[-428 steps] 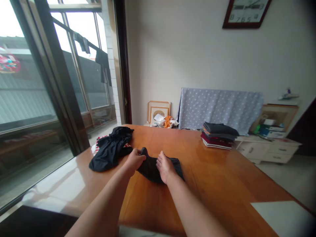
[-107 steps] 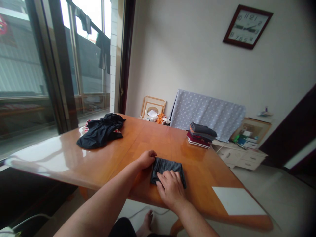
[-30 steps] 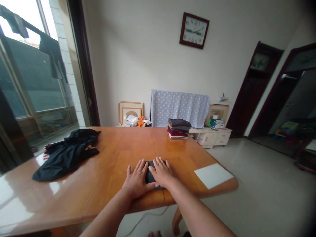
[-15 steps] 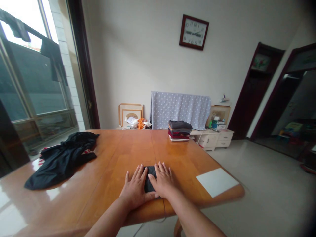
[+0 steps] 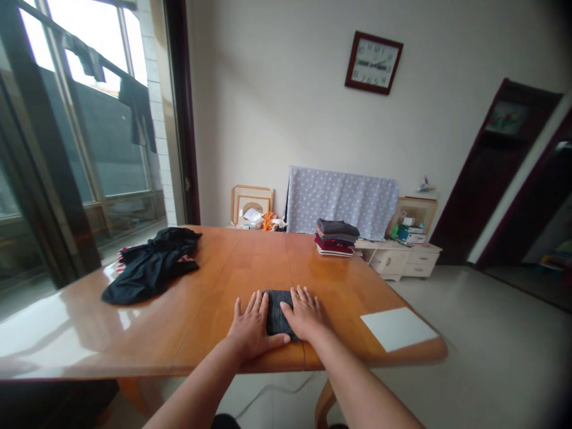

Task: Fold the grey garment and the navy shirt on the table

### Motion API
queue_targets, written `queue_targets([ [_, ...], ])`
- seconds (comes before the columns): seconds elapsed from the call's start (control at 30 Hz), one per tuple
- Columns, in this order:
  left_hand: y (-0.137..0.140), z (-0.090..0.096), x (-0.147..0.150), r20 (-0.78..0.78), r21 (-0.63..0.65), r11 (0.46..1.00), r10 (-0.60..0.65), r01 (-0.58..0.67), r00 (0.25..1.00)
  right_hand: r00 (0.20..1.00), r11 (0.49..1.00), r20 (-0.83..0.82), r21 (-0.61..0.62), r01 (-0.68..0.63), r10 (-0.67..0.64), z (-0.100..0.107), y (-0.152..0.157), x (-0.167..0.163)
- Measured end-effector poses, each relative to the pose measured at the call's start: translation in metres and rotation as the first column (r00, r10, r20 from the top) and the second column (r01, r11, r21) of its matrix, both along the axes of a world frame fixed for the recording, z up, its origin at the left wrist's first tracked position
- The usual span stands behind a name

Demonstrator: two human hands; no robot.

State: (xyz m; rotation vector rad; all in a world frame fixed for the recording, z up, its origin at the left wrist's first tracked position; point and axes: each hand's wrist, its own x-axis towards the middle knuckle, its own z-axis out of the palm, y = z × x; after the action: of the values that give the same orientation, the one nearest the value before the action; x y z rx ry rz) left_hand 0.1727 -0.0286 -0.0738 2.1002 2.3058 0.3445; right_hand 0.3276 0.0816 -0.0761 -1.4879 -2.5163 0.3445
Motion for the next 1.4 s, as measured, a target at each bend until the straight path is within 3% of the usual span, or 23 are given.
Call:
queue_targets([
  [0.1, -0.018, -0.004, -0.007, 0.008, 0.03, 0.999, 0.035, -0.035, 0.999, 1.0, 1.0, 0.022, -0.001, -0.016, 0.016, 0.0, -0.001, 0.001],
  [0.23, -0.032, -0.008, -0.011, 0.064, 0.163, 0.985, 0.053, -0.063, 0.997, 0.999, 1.0, 0.051, -0.011, -0.02, 0.02, 0.0, -0.001, 0.002],
  [0.4, -0.035, -0.007, -0.017, 0.258, 0.301, 0.931, 0.128, -0.206, 0.958, 0.995, 0.998, 0.088, -0.047, -0.035, 0.039, 0.011, 0.002, 0.003],
  [0.6, -0.037, -0.004, -0.021, 0.287, 0.346, 0.91, 0.13, -0.229, 0.949, 0.99, 0.99, 0.086, 0.081, -0.119, 0.112, 0.028, -0.004, -0.018],
  [0.73, -0.038, -0.006, -0.019, 0.256, 0.364, 0.908, 0.118, -0.209, 0.959, 0.967, 0.964, 0.102, 0.108, -0.243, 0.232, 0.012, -0.018, -0.035],
  [0.87, -0.038, -0.006, -0.02, 0.254, 0.362, 0.909, 0.119, -0.208, 0.96, 0.961, 0.963, 0.157, 0.105, -0.247, 0.23, -0.009, -0.025, -0.041],
  [1.0, -0.039, -0.005, -0.021, 0.272, 0.335, 0.921, 0.107, -0.198, 0.956, 0.96, 0.964, 0.139, 0.083, -0.255, 0.242, -0.01, -0.022, -0.041],
  [1.1, -0.04, -0.004, -0.022, 0.291, 0.325, 0.928, 0.084, -0.181, 0.953, 0.96, 0.955, 0.03, 0.093, -0.28, 0.279, 0.001, -0.019, -0.032],
  [1.27, -0.046, -0.004, -0.023, 0.297, 0.396, 0.916, -0.058, -0.067, 0.953, 0.907, 0.915, -0.232, 0.293, -0.278, 0.351, 0.021, -0.018, 0.013],
  [1.4, -0.051, -0.001, -0.019, 0.229, 0.411, 0.906, -0.206, 0.098, 0.951, 0.919, 0.907, -0.21, 0.337, -0.251, 0.332, 0.027, -0.026, 0.059],
])
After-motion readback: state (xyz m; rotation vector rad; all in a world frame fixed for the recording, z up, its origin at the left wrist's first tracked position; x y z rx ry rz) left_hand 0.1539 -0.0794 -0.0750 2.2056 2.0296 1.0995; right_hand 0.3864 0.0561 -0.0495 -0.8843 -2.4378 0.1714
